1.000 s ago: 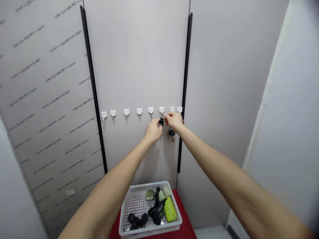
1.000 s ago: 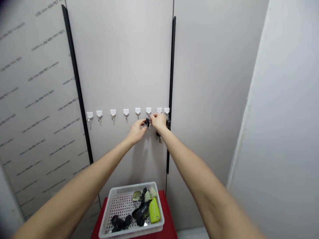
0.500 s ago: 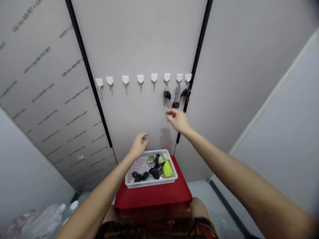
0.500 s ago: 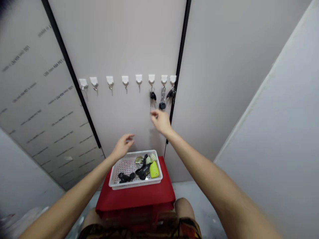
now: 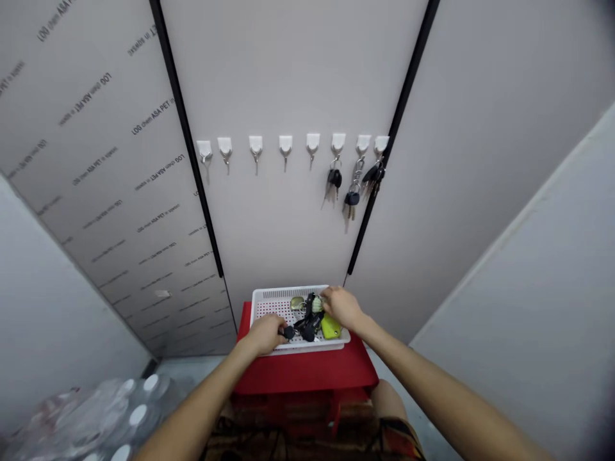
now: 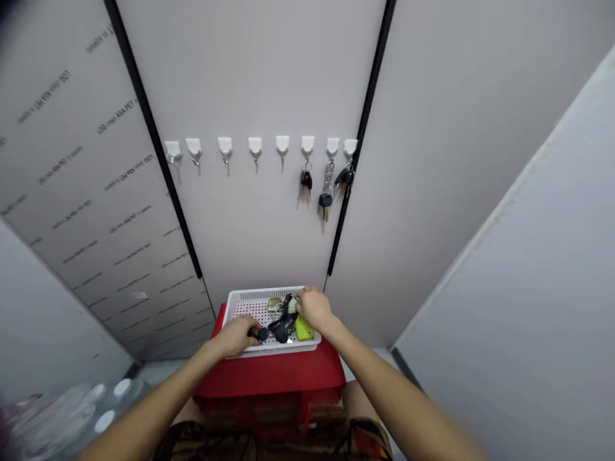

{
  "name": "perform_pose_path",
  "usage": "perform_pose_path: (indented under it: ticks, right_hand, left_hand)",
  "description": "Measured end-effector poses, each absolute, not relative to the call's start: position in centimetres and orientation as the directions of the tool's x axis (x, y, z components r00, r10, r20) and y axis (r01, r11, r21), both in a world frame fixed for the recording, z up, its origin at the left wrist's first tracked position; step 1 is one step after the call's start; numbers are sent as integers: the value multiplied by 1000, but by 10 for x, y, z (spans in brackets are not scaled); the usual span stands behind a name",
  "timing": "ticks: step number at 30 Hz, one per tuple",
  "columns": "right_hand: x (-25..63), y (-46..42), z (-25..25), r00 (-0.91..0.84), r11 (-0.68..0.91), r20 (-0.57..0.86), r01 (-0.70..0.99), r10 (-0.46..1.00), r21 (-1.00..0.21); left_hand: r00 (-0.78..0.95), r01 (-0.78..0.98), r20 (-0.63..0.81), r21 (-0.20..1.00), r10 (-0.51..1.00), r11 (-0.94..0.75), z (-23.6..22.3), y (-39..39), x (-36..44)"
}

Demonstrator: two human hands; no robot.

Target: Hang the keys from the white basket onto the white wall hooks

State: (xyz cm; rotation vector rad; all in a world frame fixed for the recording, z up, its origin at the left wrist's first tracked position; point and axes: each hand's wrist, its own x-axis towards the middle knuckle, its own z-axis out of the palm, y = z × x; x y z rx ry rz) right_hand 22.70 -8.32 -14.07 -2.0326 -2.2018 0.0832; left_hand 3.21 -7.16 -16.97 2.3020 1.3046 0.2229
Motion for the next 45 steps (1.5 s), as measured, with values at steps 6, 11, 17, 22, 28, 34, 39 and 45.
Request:
perform_pose_path:
  ticks: [6,11,17,22,28,34,39,45]
  right_hand:
    - [226,-83,-147,-66,72,76,994,995,-86]
    - [217,-82,-149,-167,181,88,964,982,-195]
    - [213,-87,-149,-240,270,127,895,963,-356]
    - [217,-83,-151,-147,210,162,836,976,-507]
    - [218,-73,-142,-19,111,116,478,993,-871]
    - [210,-72,-111,13,80,81,41,997,-996]
    - [202,-77,-93,-28,57,60,-86,998,-995]
    - [204,-78,-91,-18,44,48,-189,999,-981]
  left_hand:
    - [455,748,-98,581,885,-321,-179,-73,38]
    - [390,587,20,764,921,-265,-181,-66,42]
    - [213,181,-84,982,973,45,-173,-60,44]
    - [170,-70,-175,980,970,189,-160,-57,37]
    - [204,85,-177,983,963,163,-162,-53,36]
    - [288,135,-43,991,957,4,-157,-55,54]
    - [348,27,-25,1000,937,17,-142,-59,67]
    - [415,51,-72,997,907,56,-135,-58,57]
